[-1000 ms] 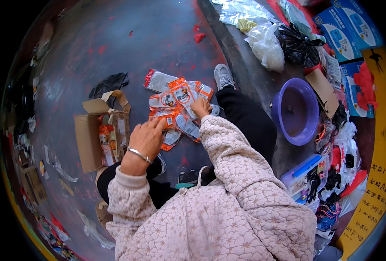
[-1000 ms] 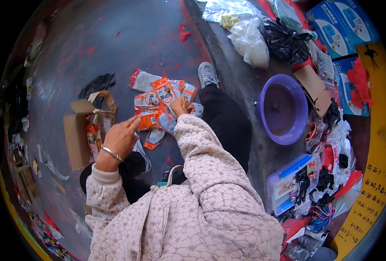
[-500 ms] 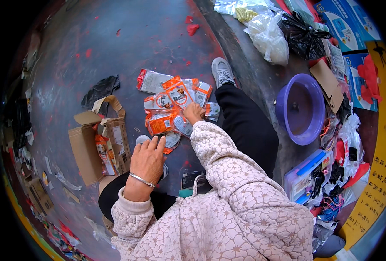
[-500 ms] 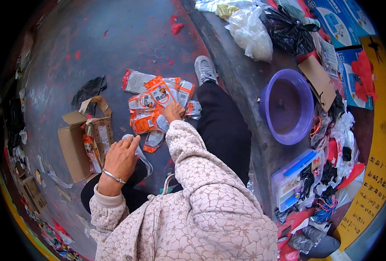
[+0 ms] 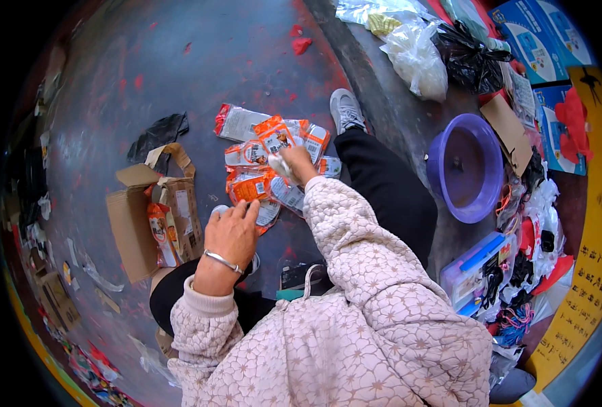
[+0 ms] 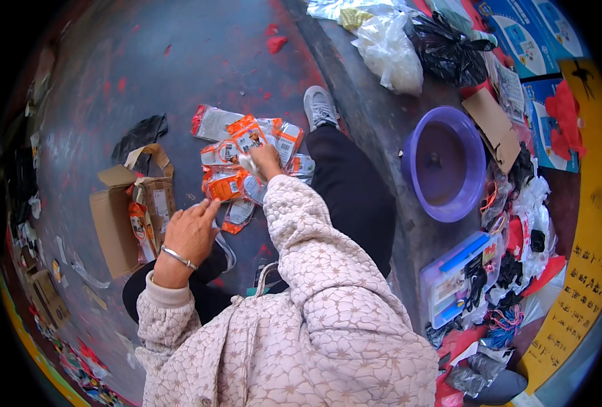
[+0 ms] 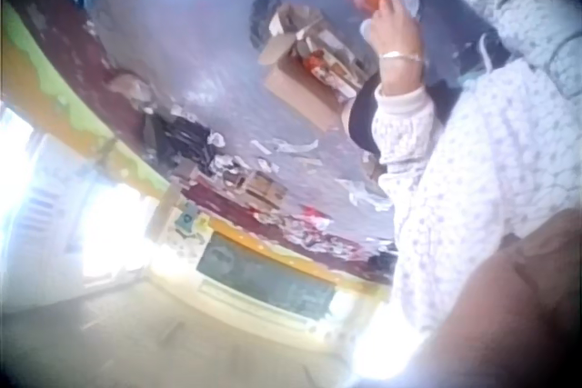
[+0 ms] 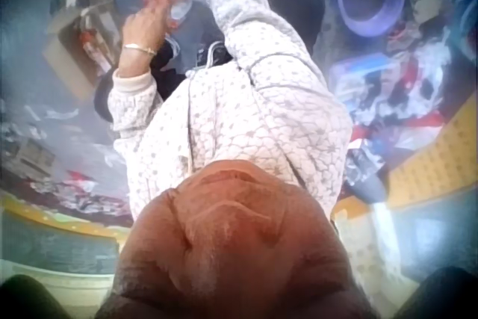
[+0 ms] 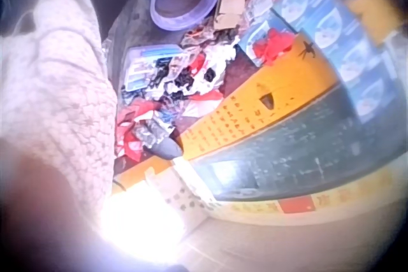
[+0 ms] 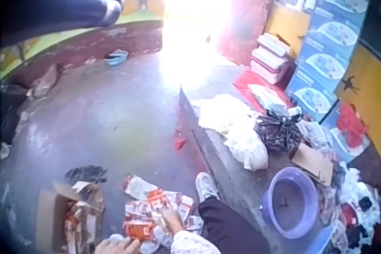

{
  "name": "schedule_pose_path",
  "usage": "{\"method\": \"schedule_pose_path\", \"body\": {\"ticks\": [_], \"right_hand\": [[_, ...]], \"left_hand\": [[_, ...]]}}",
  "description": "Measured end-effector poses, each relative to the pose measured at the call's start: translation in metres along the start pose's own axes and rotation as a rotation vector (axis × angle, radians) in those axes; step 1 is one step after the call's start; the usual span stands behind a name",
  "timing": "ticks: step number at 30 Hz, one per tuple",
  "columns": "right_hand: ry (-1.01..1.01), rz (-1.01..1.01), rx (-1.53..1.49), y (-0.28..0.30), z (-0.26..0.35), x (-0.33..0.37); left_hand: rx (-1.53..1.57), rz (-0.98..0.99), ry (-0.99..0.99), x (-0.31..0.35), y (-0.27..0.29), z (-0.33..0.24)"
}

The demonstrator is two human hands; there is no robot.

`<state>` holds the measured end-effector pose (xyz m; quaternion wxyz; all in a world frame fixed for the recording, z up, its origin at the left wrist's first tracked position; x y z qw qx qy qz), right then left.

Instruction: The person sits on the floor and wipes several shoe insoles with a cloth. They pick up each insole, wipe both sides, and place them into a cardboard box. The person also wipes the plastic packaging of the insoles before placing them in the box.

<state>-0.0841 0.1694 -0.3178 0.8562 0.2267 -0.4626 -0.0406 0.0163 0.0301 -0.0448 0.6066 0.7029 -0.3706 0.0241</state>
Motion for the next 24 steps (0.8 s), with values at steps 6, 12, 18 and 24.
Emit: {"method": "schedule_pose_path", "body": {"ticks": [6, 12, 18, 24], "right_hand": [[0.122, 0.61, -0.908, 0.01, 0.128, 0.083], [0.609, 0.75, -0.437, 0.021, 0.186, 0.224], [0.885, 0.602, -0.245, 0.085, 0.18, 0.301], [0.854, -0.423, 0.303, 0.22, 0.107, 0.302]], "left_hand": [[0.368, -0.886, 0.048, 0.021, 0.044, 0.037], [1.662, -1.049, 0.001, 0.006, 0.064, 0.044], [2.031, -1.175, -0.04, 0.026, 0.06, 0.06], [1.834, -1.11, -0.159, 0.046, 0.064, 0.065]]}}
Point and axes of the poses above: each hand's wrist, its own x-axis away from the middle knuckle, its own y-axis out of the back of the hand, z = x × y, the point moved 3 cm from there along -x, towards the middle knuckle, and after that the axes turned 10 degrees about -y, right-handed, at the moved point
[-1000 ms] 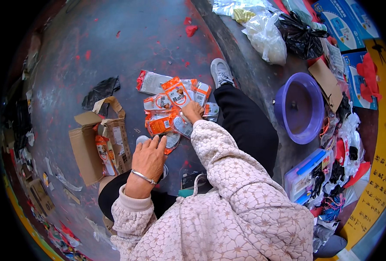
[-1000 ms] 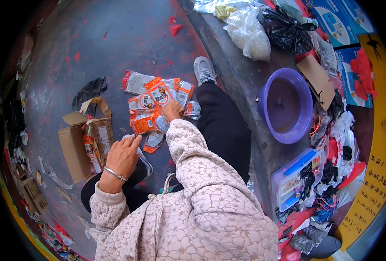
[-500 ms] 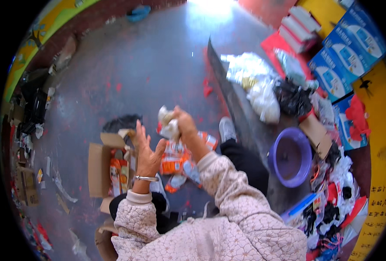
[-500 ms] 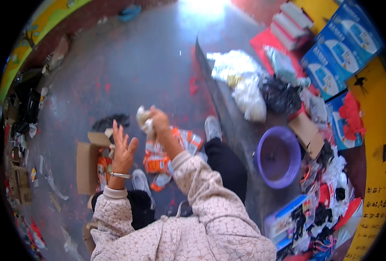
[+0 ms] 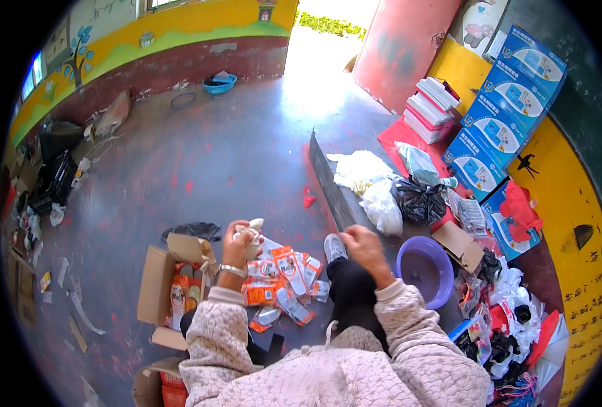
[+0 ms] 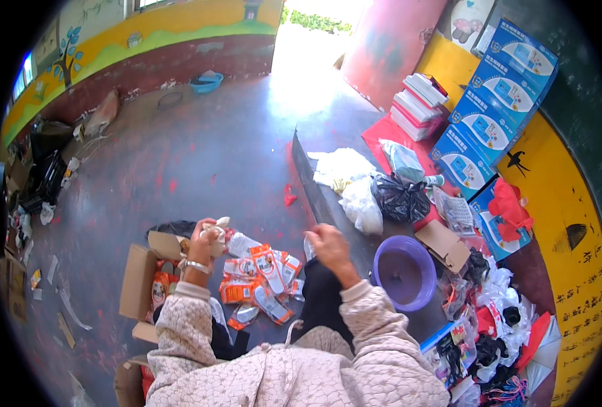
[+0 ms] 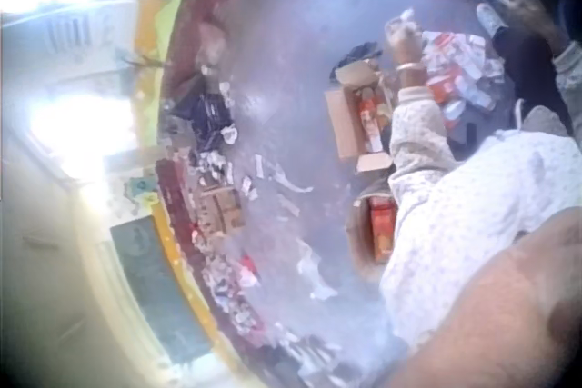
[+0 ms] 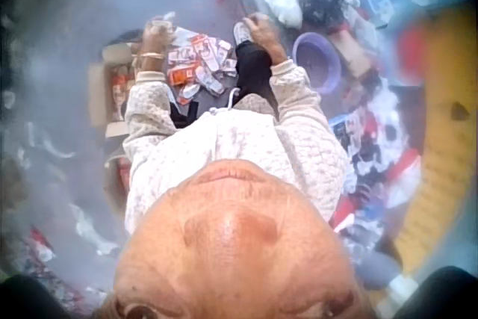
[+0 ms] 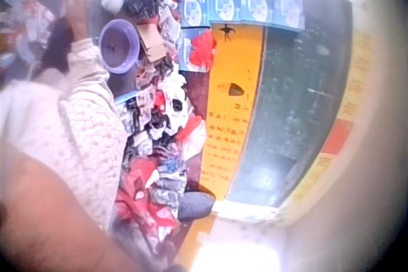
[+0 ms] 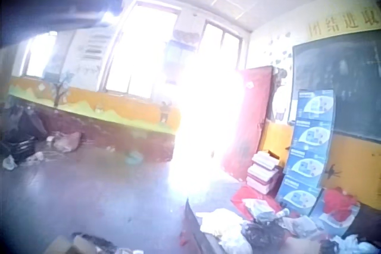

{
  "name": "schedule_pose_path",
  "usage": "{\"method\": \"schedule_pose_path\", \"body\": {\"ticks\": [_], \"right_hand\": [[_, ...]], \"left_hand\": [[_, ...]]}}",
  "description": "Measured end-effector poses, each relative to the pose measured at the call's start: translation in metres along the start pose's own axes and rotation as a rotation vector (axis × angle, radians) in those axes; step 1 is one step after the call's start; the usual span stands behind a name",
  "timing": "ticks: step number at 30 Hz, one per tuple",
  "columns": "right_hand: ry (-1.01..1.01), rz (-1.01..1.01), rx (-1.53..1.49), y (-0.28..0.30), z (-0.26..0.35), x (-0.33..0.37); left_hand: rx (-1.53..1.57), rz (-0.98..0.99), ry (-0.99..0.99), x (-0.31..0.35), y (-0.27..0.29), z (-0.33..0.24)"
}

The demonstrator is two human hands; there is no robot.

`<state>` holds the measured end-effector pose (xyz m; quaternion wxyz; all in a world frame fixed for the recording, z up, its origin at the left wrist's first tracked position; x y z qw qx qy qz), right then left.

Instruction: The person sits on the floor and wipes several shoe insoles with a cloth. They pick up each insole, wipe both sides, and place them into a cardboard box. The person also wipes the plastic packaging of the insoles before placing them in the box.

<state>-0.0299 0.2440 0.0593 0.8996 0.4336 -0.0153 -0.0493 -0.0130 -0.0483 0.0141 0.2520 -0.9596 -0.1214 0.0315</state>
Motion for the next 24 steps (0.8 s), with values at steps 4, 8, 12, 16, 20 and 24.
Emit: {"method": "schedule_pose_path", "body": {"ticks": [4, 8, 12, 16, 20, 24], "right_hand": [[-0.267, -0.153, 0.156, 0.036, -0.07, 0.075], [-0.46, 0.098, -0.277, 0.019, -0.128, 0.127], [-0.493, 0.24, -0.326, -0.009, -0.14, 0.141], [-0.421, 0.262, -0.235, -0.04, -0.183, 0.132], [-0.343, 0.231, -0.085, -0.05, -0.165, 0.12], [-0.155, 0.326, -0.018, -0.051, -0.161, 0.107]], "left_hand": [[-0.485, 0.46, -0.064, 0.008, -0.007, 0.021], [-0.912, 0.875, 0.446, 0.062, -0.041, 0.058], [-1.126, 1.147, 0.19, 0.099, -0.044, 0.115], [-1.463, 1.314, 0.136, 0.116, -0.033, 0.186], [-1.357, 1.393, 0.193, 0.13, -0.031, 0.207], [-1.252, 1.382, 0.099, 0.129, -0.044, 0.2]]}}
Point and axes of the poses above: each hand's wrist, its own x-axis away from the middle knuckle, its own y-axis out of the back of the hand, z = x × y, the point moved 3 cm from there along -x, towards the middle knuckle, and after that the axes turned 10 degrees about -y, right-handed, at the moved point
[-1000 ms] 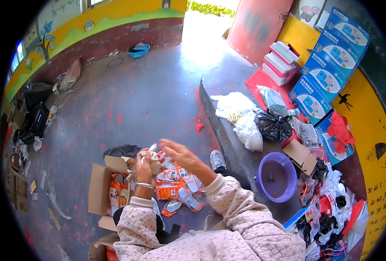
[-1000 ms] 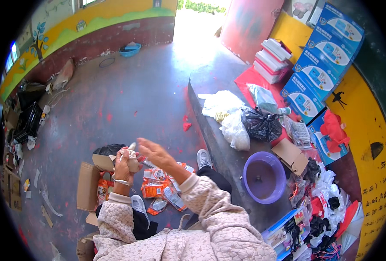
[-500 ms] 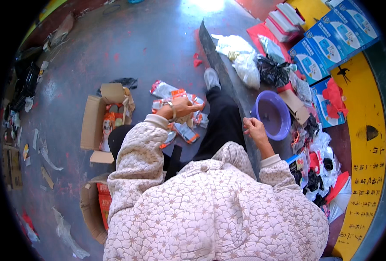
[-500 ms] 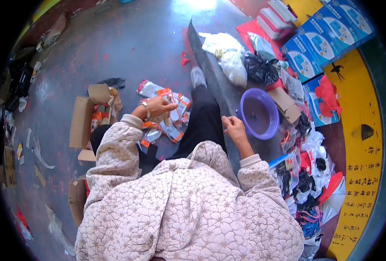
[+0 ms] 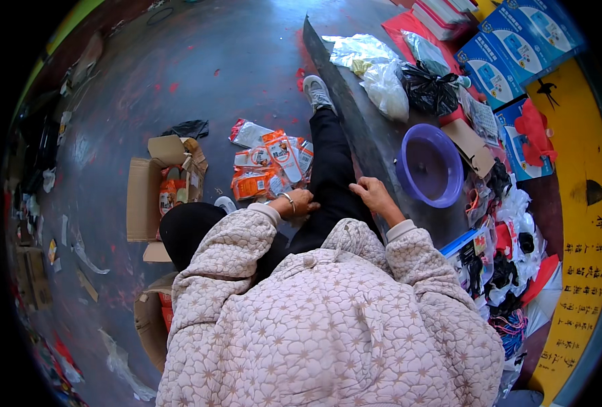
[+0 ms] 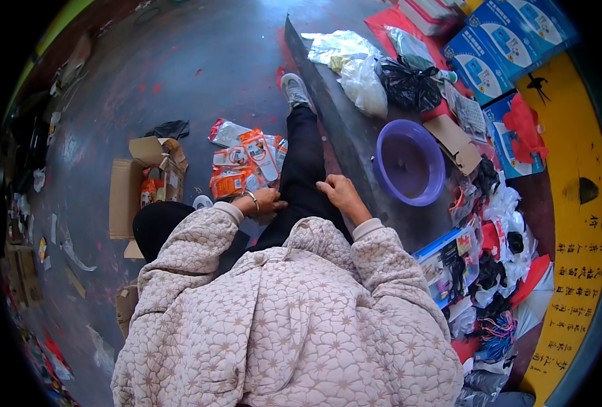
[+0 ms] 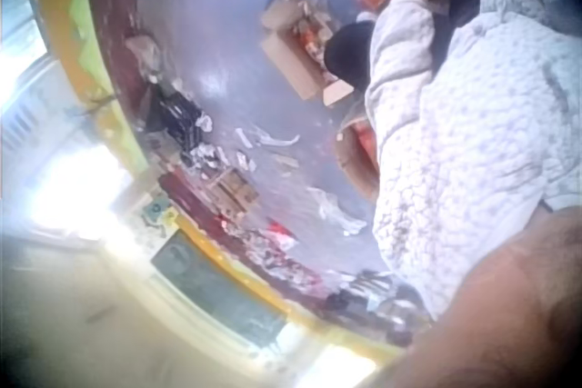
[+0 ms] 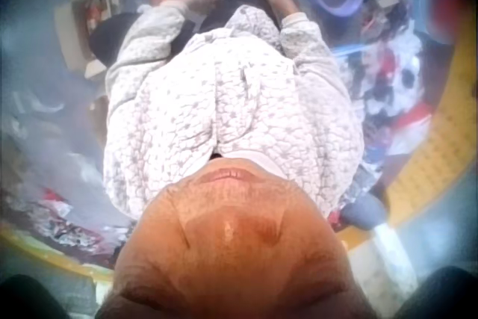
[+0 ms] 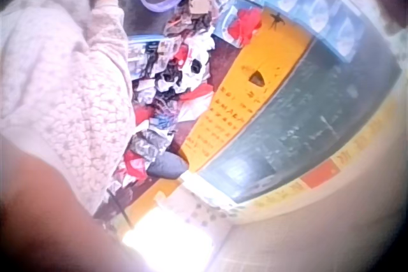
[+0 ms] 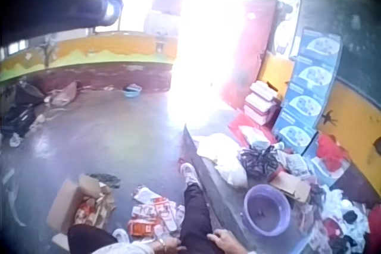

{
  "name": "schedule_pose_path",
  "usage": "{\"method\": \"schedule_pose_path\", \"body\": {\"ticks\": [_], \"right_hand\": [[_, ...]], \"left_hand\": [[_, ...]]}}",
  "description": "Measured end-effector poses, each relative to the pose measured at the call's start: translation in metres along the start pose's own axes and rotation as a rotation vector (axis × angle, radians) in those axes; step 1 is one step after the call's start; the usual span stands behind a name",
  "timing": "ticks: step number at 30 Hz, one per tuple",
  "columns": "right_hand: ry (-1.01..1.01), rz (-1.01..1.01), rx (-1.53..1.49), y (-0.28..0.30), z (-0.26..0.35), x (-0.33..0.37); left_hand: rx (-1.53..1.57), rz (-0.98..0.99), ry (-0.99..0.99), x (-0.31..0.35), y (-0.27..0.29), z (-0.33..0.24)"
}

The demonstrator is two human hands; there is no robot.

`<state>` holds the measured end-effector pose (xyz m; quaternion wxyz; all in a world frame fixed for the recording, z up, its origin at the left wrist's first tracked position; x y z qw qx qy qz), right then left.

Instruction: The person sits on the floor and wipes several shoe insoles with a cloth. They pick up each insole, wipe both sides, and place them into a cardboard box. The person also wipes the plastic packaging of the insoles before placing them in the box.

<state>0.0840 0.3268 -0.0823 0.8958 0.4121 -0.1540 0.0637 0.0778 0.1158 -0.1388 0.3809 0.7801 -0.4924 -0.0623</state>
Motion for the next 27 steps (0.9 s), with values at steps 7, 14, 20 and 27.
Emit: {"method": "schedule_pose_path", "body": {"ticks": [7, 14, 20, 27], "right_hand": [[-0.019, 0.243, -0.239, 0.007, -0.003, 0.002], [0.043, 0.35, -0.159, 0.016, 0.003, 0.026], [0.211, 0.379, 0.094, 0.03, 0.023, 0.068], [0.106, 0.237, -0.205, 0.056, 0.026, 0.02]], "left_hand": [[-0.031, 0.064, -0.177, 0.008, 0.005, 0.0], [-0.247, 0.156, -0.457, 0.029, 0.007, -0.031], [-0.201, 0.293, -0.388, 0.034, -0.023, -0.036], [-0.149, 0.108, -0.331, 0.043, 0.042, -0.05]]}}
Point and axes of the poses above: each hand's wrist, its own x-axis away from the middle knuckle, its own y-axis out of the back of the hand, z = x × y, the point moved 3 cm from there along -x, towards the middle knuckle, and after that the axes turned 10 degrees about -y, right-handed, at the moved point
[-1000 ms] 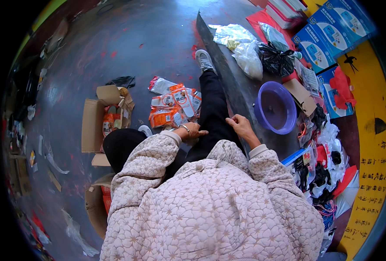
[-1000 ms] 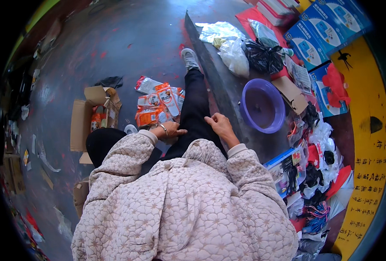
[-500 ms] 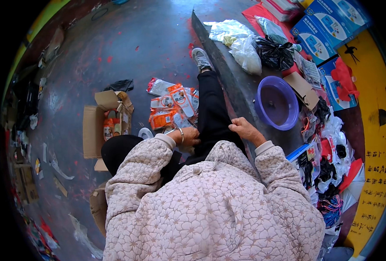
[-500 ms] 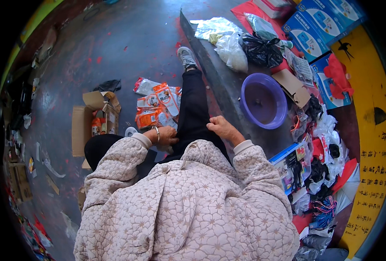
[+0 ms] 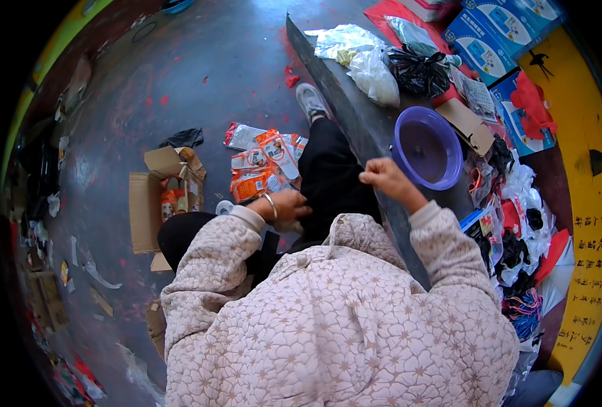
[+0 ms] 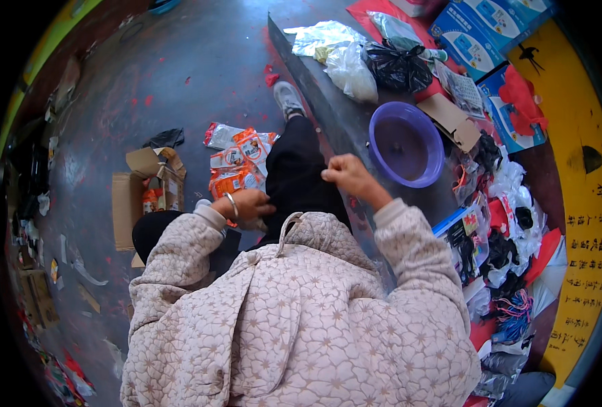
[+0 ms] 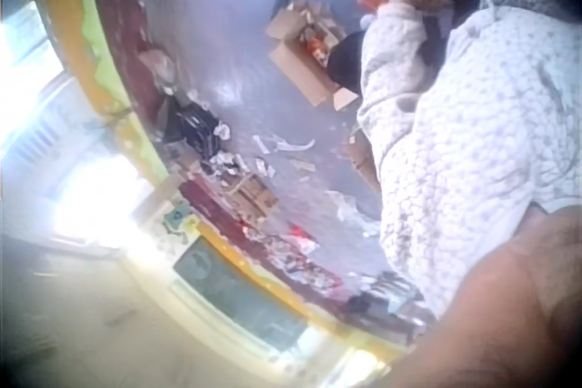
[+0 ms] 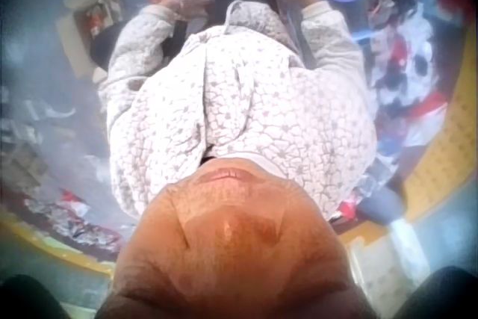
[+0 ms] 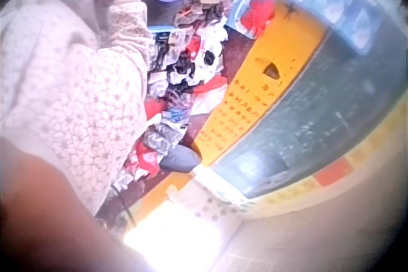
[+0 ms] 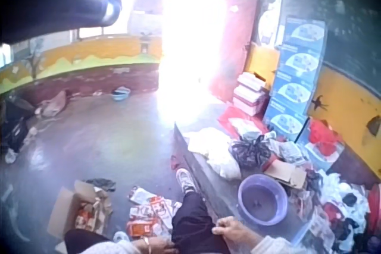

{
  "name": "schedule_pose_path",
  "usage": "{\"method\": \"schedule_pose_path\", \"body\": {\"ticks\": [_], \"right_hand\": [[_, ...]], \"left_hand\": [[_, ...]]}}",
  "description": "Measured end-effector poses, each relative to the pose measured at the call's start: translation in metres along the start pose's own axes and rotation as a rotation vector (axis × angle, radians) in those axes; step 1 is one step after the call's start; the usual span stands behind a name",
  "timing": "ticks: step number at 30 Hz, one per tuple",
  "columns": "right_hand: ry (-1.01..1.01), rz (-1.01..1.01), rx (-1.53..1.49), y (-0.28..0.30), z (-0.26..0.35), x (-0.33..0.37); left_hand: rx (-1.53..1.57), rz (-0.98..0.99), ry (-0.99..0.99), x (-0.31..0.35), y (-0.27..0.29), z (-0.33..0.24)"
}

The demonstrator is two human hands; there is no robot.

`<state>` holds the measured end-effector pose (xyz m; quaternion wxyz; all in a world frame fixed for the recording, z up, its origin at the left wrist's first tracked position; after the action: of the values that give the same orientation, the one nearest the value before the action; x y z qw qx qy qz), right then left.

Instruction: The person sits on the floor and wipes several shoe insoles with a cloth. They pick up each insole, wipe both sides, and place them into a cardboard box. The person also wipes the plastic packaging of the insoles before placing them in the box.

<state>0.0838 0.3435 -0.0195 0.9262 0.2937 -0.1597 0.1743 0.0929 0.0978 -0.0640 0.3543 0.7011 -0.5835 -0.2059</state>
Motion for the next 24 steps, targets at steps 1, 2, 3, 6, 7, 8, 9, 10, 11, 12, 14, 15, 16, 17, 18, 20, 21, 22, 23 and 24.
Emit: {"method": "schedule_pose_path", "body": {"ticks": [1, 2, 3, 6, 7, 8, 9, 10, 11, 12, 14, 15, 16, 17, 18, 20, 21, 22, 23, 24], "right_hand": [[-0.019, 0.087, 0.041, 0.011, 0.006, -0.01], [-0.059, 0.142, -0.028, 0.018, 0.02, -0.016], [-0.103, 0.202, -0.092, 0.028, 0.04, -0.02], [-0.078, 0.153, -0.218, 0.063, 0.053, -0.05], [-0.07, 0.051, -0.244, 0.073, 0.05, -0.065], [-0.13, 0.009, -0.254, 0.081, 0.034, -0.084], [-0.193, -0.033, -0.26, 0.087, 0.008, -0.106], [-0.258, -0.072, -0.264, 0.088, -0.017, -0.126], [-0.325, -0.05, -0.285, 0.085, -0.041, -0.142], [-0.39, -0.026, -0.31, 0.079, -0.064, -0.157], [-0.481, 0.032, -0.285, 0.062, -0.109, -0.183], [-0.518, 0.065, -0.203, 0.052, -0.129, -0.197], [-0.568, 0.049, -0.092, 0.042, -0.15, -0.208], [-0.607, 0.048, 0.023, 0.024, -0.161, -0.219], [-0.523, 0.018, 0.067, 0.011, -0.175, -0.229], [-0.351, -0.047, 0.148, -0.01, -0.192, -0.244], [-0.345, -0.01, 0.179, -0.019, -0.197, -0.246], [-0.339, 0.029, 0.208, -0.027, -0.202, -0.245], [-0.328, 0.061, 0.239, -0.031, -0.204, -0.245], [-0.224, 0.132, 0.268, -0.035, -0.213, -0.246]], "left_hand": [[0.315, -0.024, 0.205, 0.001, 0.013, 0.008], [0.296, -0.077, 0.047, 0.01, 0.026, 0.007], [0.279, -0.133, -0.109, 0.021, 0.038, 0.009], [0.579, -0.455, 0.348, 0.042, 0.067, 0.035], [0.582, -0.657, 0.274, 0.047, 0.077, 0.038], [0.666, -0.742, 0.307, 0.052, 0.083, 0.04], [0.751, -0.828, 0.339, 0.056, 0.089, 0.041], [0.811, -0.921, 0.335, 0.059, 0.097, 0.035], [0.871, -1.011, 0.326, 0.059, 0.103, 0.029], [0.896, -1.086, 0.319, 0.058, 0.108, 0.025], [0.964, -1.114, 0.364, 0.063, 0.108, 0.023], [0.995, -1.124, 0.384, 0.064, 0.108, 0.025], [1.006, -1.126, 0.409, 0.064, 0.109, 0.027], [1.012, -1.139, 0.447, 0.065, 0.107, 0.025], [1.019, -1.141, 0.472, 0.064, 0.107, 0.027], [1.055, -1.145, 0.53, 0.063, 0.103, 0.035], [1.072, -1.146, 0.557, 0.063, 0.101, 0.038], [1.066, -1.148, 0.588, 0.061, 0.101, 0.04], [1.068, -1.144, 0.596, 0.061, 0.1, 0.044], [1.071, -1.139, 0.604, 0.061, 0.098, 0.048]]}}
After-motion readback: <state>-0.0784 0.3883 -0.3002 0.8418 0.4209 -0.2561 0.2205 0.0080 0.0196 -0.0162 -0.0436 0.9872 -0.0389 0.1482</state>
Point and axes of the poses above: each hand's wrist, its own x-axis away from the middle knuckle, its own y-axis out of the back of the hand, z = x × y, the point moved 3 cm from there along -x, towards the middle knuckle, and after that the axes turned 10 degrees about -y, right-handed, at the moved point
